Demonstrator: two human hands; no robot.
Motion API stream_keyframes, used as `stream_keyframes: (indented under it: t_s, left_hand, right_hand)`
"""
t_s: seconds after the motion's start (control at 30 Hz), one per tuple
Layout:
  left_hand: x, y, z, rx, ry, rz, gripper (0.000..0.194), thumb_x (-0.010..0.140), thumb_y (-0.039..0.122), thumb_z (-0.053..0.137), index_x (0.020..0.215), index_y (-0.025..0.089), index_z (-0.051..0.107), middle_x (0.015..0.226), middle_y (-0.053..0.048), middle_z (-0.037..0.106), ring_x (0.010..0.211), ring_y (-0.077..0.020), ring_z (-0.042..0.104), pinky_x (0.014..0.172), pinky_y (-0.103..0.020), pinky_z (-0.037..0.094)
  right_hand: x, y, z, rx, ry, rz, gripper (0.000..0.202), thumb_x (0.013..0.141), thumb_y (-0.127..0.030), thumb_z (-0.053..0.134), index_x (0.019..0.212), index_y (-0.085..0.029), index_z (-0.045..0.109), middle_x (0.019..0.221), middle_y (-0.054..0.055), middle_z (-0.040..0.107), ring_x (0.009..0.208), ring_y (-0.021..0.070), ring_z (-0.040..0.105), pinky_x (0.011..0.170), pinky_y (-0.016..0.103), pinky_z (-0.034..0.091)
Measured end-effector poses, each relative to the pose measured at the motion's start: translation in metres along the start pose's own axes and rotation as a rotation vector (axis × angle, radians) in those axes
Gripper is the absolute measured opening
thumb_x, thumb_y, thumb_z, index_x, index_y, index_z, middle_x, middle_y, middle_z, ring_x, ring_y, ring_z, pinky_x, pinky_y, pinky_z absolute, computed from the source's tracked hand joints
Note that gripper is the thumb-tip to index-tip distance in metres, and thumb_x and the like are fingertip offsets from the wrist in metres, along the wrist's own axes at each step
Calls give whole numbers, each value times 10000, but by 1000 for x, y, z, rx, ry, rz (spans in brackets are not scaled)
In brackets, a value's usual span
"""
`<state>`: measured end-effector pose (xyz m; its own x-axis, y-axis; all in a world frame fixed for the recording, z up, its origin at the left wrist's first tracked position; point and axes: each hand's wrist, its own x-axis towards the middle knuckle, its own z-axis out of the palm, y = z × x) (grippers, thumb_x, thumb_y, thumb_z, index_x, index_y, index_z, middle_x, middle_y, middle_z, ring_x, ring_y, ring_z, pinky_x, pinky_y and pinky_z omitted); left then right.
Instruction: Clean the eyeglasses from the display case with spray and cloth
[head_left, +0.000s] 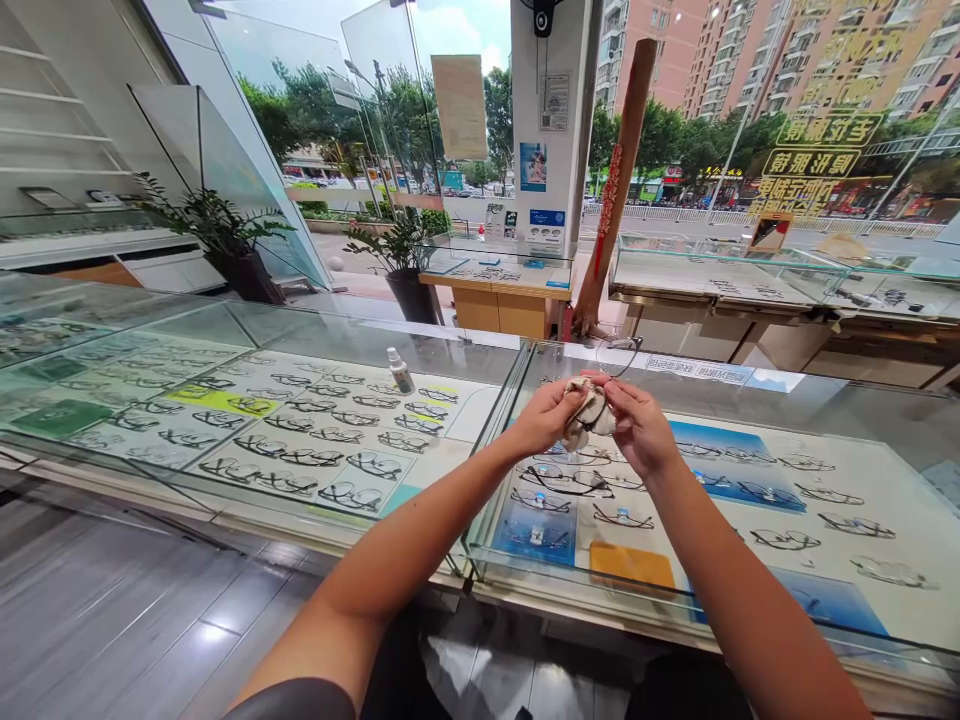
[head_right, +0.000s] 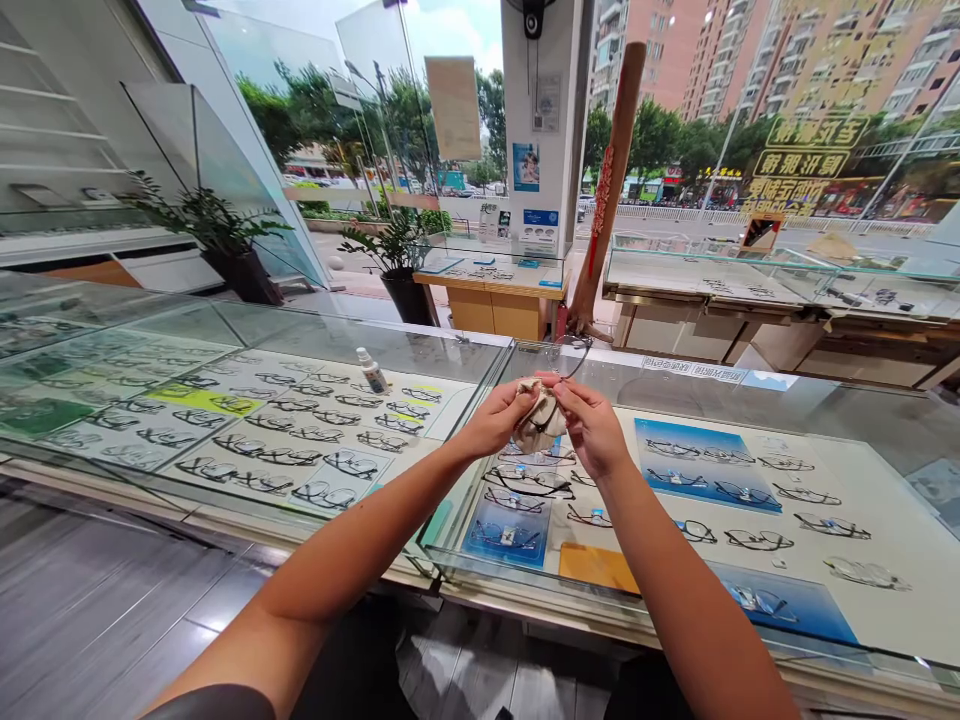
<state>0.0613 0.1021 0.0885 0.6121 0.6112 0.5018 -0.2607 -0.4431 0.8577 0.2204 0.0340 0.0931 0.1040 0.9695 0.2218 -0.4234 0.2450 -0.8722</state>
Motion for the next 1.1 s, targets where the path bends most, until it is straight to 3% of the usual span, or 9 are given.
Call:
stream_keyframes:
  t_s: [0.1, 0.2, 0.4, 0.53, 0.7, 0.8, 0.93, 1.1]
  left_hand:
    - [1, 2, -5, -2, -69, 0, 592, 978, 668, 639, 1274, 176, 786, 1307, -148, 739, 1275, -296, 661, 1131, -408, 483]
    - [1, 3, -5, -27, -80, -19, 577, 948, 618, 713, 1310, 173, 769, 1330, -153, 731, 1227, -290, 682, 1064, -391, 520]
    - [0, -4, 1, -7, 58, -1, 495, 932, 557, 758, 1238, 169, 784, 1283, -141, 758, 1179, -255, 689, 1073, -382, 517]
    - [1, -7, 2, -63, 63, -36, 549, 955, 622, 697, 1248, 167, 785, 1253, -136, 765, 1087, -248, 718, 1006, -394, 557]
    - [3, -2, -2, 12, 6, -12, 560, 994, 651, 624, 1260, 195, 808, 1348, -138, 736, 1294, -287, 668, 1160, -422, 478]
    - [3, -1, -5, 22, -20, 5, 559, 1000, 646, 621, 1273, 194, 805, 1366, -145, 731, 1352, -298, 638, 1197, -439, 444]
    - [2, 0, -5, -23, -45, -39, 574, 915, 609, 759, 1287, 173, 793, 1390, -168, 722, 1344, -327, 637, 1134, -441, 485]
    - [1, 1, 1, -33, 41, -50, 572, 879, 600, 800, 1246, 162, 792, 1351, -161, 734, 1270, -299, 664, 1075, -391, 508]
  right_hand:
    - [2, 0, -2, 40, 13, 46, 311, 717, -435, 931, 941, -225, 884, 1119, 63, 831, 965, 204, 724, 796, 284, 597]
    - [2, 2, -2, 51, 10, 34, 318, 707, -441, 945, 943, -237, 885, 1119, 57, 832, 934, 186, 723, 808, 274, 594]
    - [2, 6, 0, 34, -15, -30, 270, 738, -443, 942, 938, -270, 887, 1106, 44, 833, 1002, 199, 720, 936, 313, 579]
    - [1, 5, 2, 36, -12, -4, 309, 721, -456, 951, 956, -265, 890, 1083, 42, 830, 870, 155, 683, 761, 264, 570]
    - [1, 0, 2, 21, -2, 20, 290, 719, -455, 941, 919, -254, 880, 1107, 49, 823, 891, 170, 684, 658, 258, 550]
    - [0, -1, 2, 22, 4, 23, 298, 711, -450, 939, 916, -244, 873, 1163, 60, 821, 946, 191, 705, 722, 273, 584]
    - [0, -1, 1, 18, 3, -10, 279, 732, -449, 934, 910, -243, 871, 1249, 70, 810, 1088, 223, 726, 920, 309, 601]
    - [1, 2, 1, -22, -44, -52, 271, 764, -492, 922, 944, -293, 884, 1236, 48, 816, 1233, 276, 702, 1122, 402, 535]
